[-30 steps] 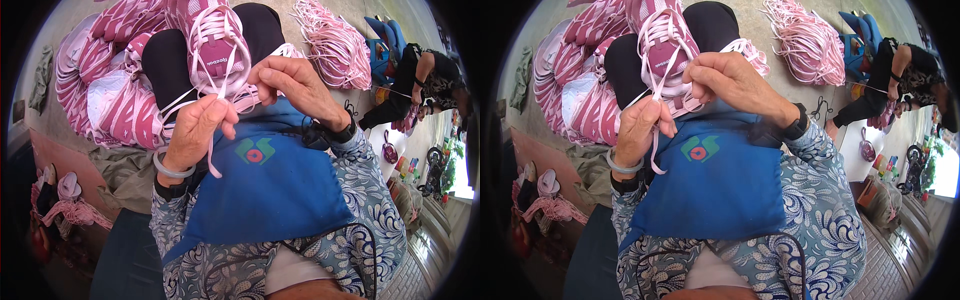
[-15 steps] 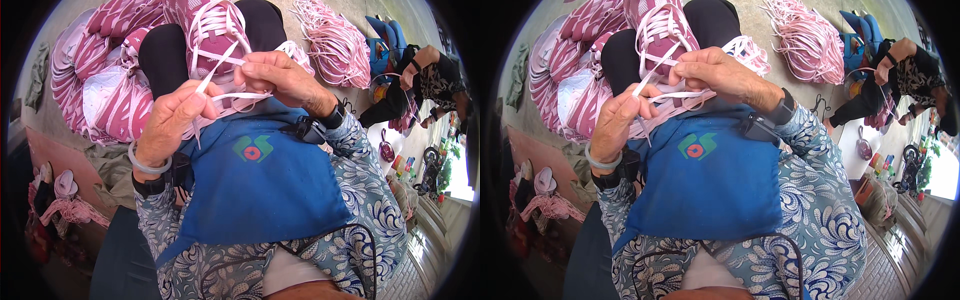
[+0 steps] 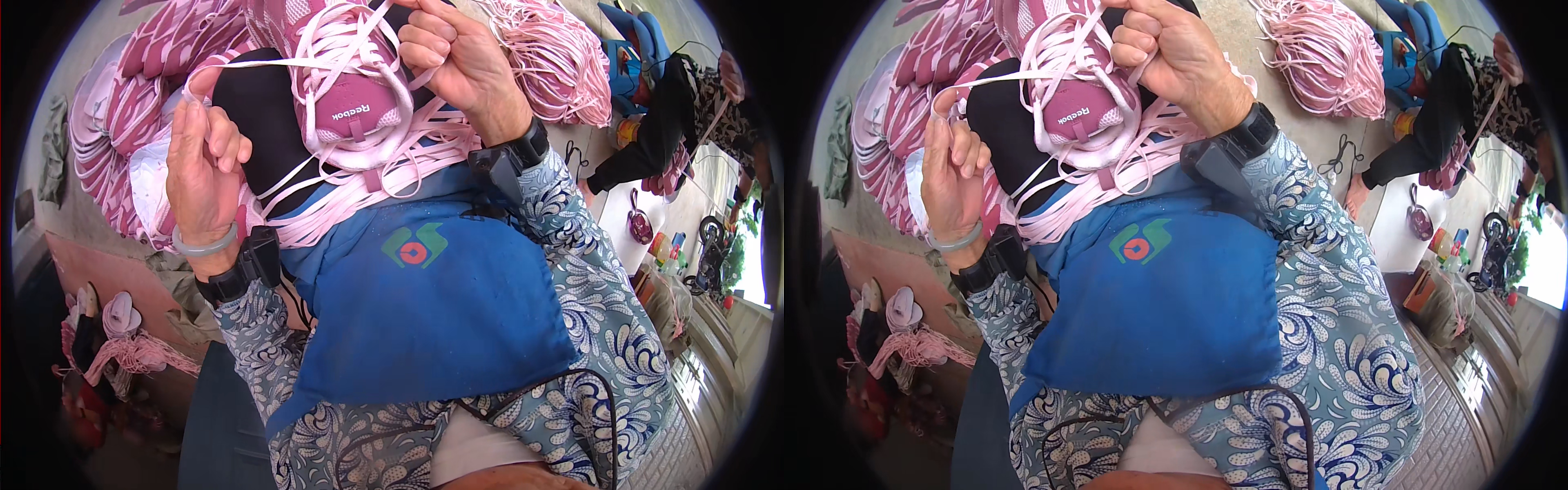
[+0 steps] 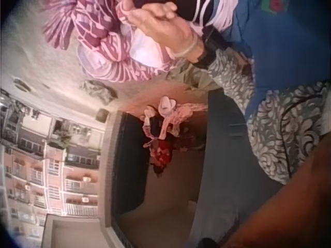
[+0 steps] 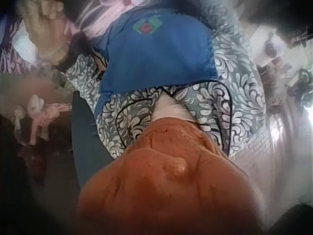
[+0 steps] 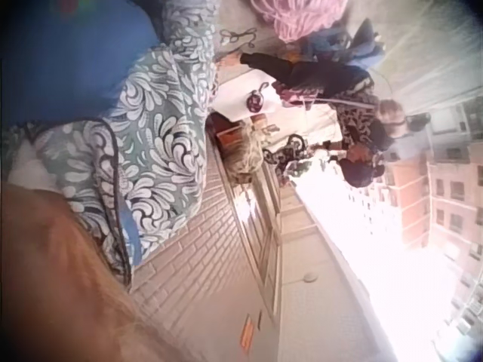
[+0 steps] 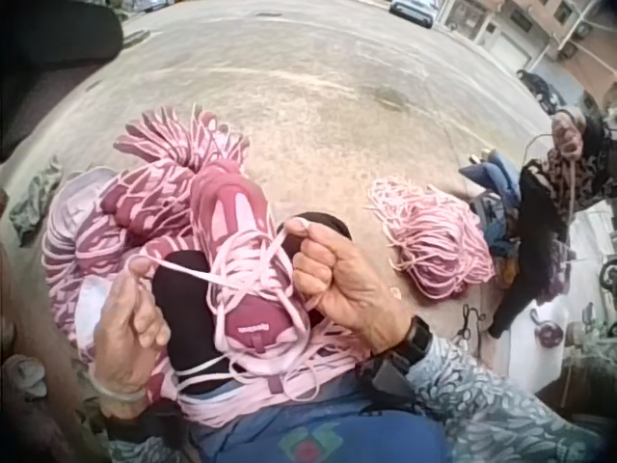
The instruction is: Threading pink shoelaces into pink athletic shoes.
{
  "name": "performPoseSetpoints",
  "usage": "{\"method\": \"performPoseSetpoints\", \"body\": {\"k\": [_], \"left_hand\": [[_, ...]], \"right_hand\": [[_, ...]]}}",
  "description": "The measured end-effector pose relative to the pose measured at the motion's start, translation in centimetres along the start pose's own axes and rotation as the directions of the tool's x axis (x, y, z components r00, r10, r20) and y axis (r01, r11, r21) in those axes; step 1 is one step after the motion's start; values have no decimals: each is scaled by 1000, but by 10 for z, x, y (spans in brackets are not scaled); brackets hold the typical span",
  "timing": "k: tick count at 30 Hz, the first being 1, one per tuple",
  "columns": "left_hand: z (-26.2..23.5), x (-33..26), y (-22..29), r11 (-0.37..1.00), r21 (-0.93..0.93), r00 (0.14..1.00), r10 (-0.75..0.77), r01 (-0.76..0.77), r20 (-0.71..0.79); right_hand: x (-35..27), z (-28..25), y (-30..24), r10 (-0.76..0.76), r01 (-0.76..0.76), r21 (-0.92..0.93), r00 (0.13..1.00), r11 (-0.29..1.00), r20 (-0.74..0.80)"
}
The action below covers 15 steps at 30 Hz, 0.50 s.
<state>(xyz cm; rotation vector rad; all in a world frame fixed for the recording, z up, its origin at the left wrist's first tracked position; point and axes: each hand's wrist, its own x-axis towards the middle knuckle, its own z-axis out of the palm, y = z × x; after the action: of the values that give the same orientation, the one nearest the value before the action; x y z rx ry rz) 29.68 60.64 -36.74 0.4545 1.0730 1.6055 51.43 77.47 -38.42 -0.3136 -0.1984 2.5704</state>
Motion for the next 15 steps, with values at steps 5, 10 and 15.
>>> {"method": "performPoseSetpoints", "body": {"k": [5, 10, 15], "left_hand": [[13, -18, 4, 999, -28, 996, -40, 42, 82], [12, -36, -10, 990, 100, 994, -92, 98, -67], [27, -40, -6, 986, 30, 980, -157, 162, -124]], "right_hand": [[-18, 7, -3, -216, 43, -504, 932, 863, -290], [-44, 13, -25, -513, 208, -892, 756, -402, 407], [-65, 11, -19, -49, 336, -759, 899, -558, 435]]}}
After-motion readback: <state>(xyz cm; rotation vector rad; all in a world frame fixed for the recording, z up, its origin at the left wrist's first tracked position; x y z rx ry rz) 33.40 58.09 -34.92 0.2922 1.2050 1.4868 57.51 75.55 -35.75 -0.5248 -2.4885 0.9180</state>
